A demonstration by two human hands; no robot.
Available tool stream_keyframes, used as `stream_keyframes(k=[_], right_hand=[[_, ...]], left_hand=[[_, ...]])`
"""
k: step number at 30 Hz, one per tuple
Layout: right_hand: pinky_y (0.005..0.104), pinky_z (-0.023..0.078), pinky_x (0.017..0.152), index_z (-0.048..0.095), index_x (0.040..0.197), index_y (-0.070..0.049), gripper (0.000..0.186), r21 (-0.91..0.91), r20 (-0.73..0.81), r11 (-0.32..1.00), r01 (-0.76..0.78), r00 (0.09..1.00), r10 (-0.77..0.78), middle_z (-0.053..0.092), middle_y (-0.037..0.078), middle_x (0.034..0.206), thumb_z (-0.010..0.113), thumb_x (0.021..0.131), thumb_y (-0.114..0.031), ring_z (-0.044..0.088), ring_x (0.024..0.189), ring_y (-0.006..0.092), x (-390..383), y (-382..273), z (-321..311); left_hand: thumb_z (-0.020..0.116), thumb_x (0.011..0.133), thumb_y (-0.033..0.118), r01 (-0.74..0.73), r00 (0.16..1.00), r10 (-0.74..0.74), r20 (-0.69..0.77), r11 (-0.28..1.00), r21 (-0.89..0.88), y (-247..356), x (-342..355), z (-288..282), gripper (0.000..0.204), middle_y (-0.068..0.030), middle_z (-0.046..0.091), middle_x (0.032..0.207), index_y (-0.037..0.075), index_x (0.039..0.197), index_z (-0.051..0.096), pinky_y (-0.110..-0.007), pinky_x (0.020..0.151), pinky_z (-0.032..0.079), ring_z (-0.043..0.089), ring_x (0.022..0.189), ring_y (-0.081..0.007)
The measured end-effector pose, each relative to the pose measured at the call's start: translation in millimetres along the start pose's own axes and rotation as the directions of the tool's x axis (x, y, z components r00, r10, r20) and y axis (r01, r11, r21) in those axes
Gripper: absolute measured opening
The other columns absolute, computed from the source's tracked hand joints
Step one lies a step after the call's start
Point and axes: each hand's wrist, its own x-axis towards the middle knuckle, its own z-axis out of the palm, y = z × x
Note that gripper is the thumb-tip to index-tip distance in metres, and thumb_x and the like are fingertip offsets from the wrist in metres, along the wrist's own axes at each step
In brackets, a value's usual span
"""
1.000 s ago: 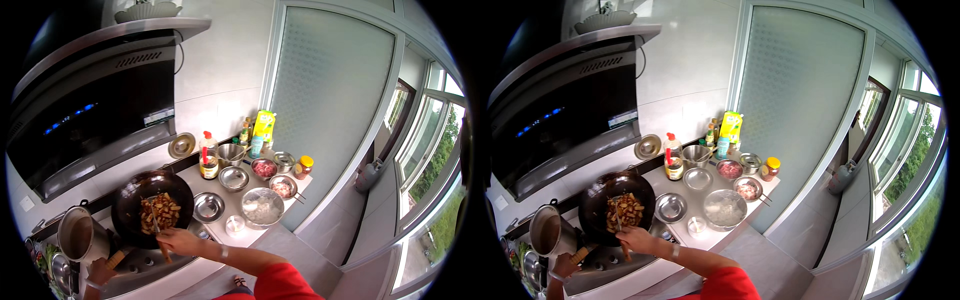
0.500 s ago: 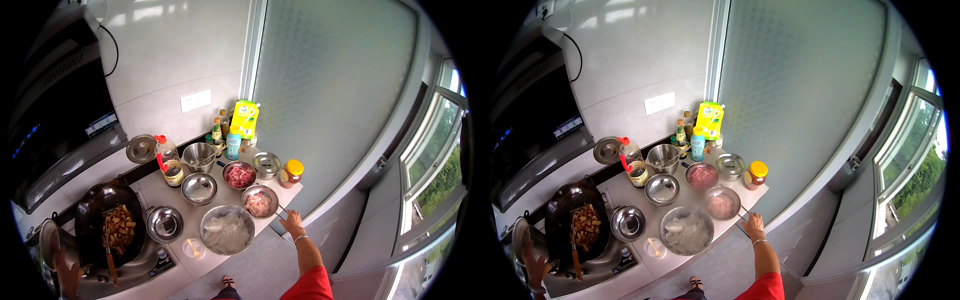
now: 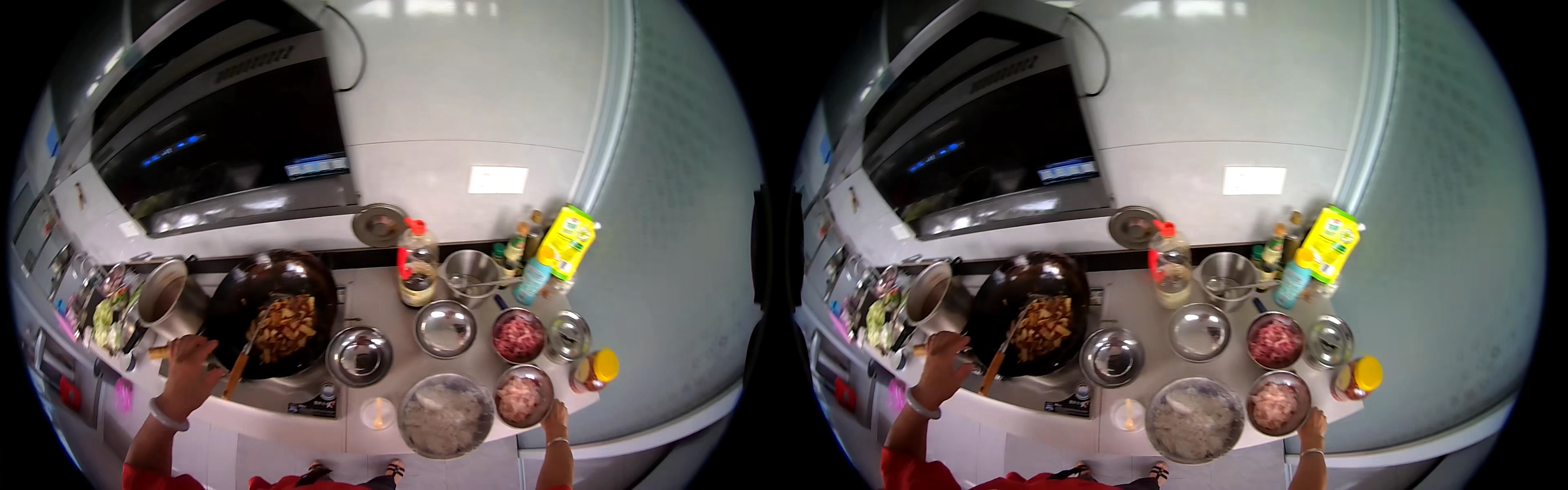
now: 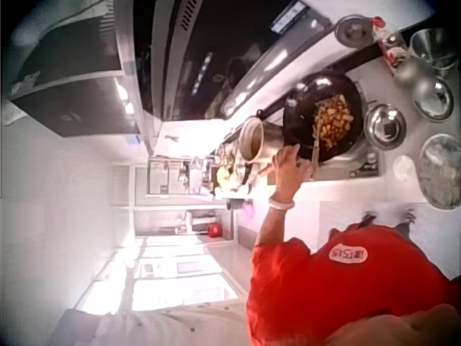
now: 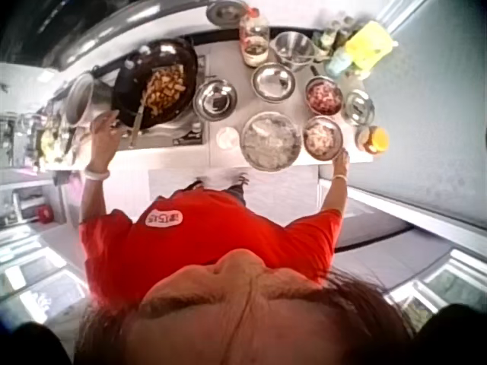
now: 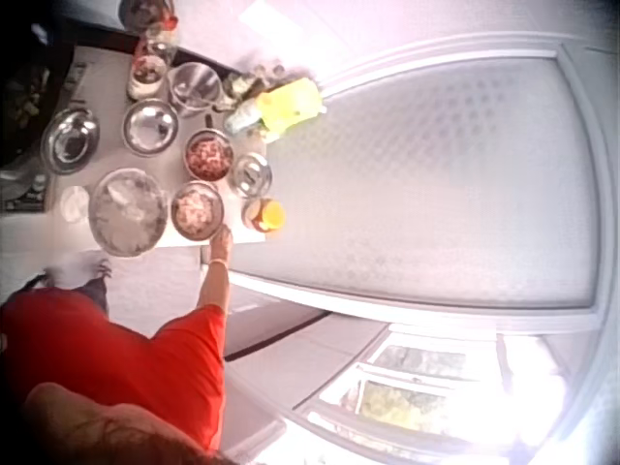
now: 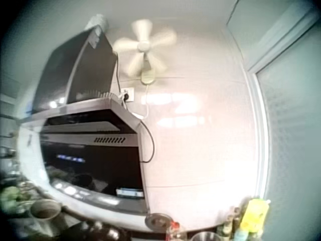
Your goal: The person stir-fries sliced meat in a wok on a gas stove, using a spatula to mix the ingredients. They add liquid seasonings from bottles and a white powder from a small bowl, tasting a piece of meat with chopsticks midway through the process.
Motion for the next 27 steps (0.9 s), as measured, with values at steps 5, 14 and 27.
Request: stream_keyframes(k=[5,14,27], right_hand=[[0.0425,0.051,0.083,0.061,0.092,-0.001,0.023,0.025,0.077,0.99,-0.138,0.988,0.136,0.064,0.019,0.088,0.069,0.074,-0.013,0.062,0.093,0.0366,3.4,13.9,25.9],[0.0316,0.05,0.05,0.058,0.086,0.002,0.011,0.443,0.306,0.823,-0.355,0.923,0.234,0.059,0.015,0.064,0.056,0.076,0.0,0.061,0.058,0.0262,-123.0,50.8,-78.5],[0.025,0.045,0.071,0.054,0.11,-0.002,0.02,0.945,0.32,0.278,-0.172,0.663,-0.676,0.054,0.001,0.081,0.047,0.095,-0.012,0.052,0.076,0.0109,-189.9,-364.4,-241.6]], left_hand=[[0.072,0.065,0.012,-0.034,0.999,0.035,0.017,0.996,-0.079,9.7,-0.1,-3.1,0.045,-0.0146,0.057,0.103,0.002,0.107,0.06,-0.043,0.094,0.034,0.05,0.102,-0.0321],[0.067,0.078,0.019,-0.107,0.948,0.233,0.216,0.875,-0.473,34.8,-23.7,45.3,0.026,-0.0113,0.063,0.099,0.006,0.1,0.064,-0.044,0.095,0.038,0.055,0.1,-0.0303],[0.045,0.099,0.025,0.66,0.655,0.585,0.478,-0.136,-0.739,153.6,-9.8,124.1,0.036,-0.0072,0.063,0.105,0.002,0.127,0.05,-0.019,0.061,0.041,0.046,0.068,-0.0046]])
